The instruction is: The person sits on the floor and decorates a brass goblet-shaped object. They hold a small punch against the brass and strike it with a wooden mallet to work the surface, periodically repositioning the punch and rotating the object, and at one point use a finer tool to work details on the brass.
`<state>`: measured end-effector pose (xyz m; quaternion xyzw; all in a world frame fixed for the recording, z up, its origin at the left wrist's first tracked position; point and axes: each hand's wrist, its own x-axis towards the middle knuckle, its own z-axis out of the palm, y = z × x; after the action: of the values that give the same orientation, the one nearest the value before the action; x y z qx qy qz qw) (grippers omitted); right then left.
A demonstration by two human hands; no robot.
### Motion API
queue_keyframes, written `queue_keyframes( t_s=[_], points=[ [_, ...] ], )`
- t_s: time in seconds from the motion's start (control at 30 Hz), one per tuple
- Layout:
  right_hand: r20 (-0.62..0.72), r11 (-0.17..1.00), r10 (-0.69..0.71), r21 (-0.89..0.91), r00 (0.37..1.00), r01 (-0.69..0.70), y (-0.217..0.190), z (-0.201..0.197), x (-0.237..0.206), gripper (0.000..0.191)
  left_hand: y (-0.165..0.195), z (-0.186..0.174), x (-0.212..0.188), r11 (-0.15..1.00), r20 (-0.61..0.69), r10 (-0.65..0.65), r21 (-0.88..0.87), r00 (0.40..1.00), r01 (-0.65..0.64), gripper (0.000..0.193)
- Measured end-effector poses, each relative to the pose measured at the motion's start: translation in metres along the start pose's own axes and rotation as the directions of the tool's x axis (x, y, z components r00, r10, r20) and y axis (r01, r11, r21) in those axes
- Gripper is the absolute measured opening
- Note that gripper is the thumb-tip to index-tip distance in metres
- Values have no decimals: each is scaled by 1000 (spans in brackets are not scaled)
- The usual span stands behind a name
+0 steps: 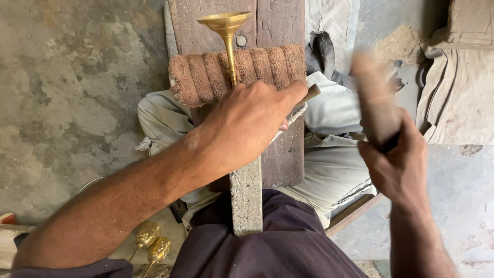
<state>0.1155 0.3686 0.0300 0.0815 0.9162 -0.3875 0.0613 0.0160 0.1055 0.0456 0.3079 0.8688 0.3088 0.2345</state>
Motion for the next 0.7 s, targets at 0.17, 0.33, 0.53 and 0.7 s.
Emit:
queue_keyframes(
  t_s=[0.17,0.33,0.53,0.7],
  points=[
    [-35,990,31,-140,999,-35,-3,7,-23,50,2,-2,4,997,75,34,66,997,-39,23],
    [-18,913,48,-404,999,-52,-4,11,-36,54,-1,-2,4,995,74,87,50,993,-90,26],
    [-42,943,104,-314,994,-112,-5,15,-53,46,-3,-3,-1,985,92,147,77,985,-154,30],
    [-162,964,251,-51,954,-262,-14,27,-72,45,-7,-7,-12,979,99,203,0,974,-204,27]
  ],
)
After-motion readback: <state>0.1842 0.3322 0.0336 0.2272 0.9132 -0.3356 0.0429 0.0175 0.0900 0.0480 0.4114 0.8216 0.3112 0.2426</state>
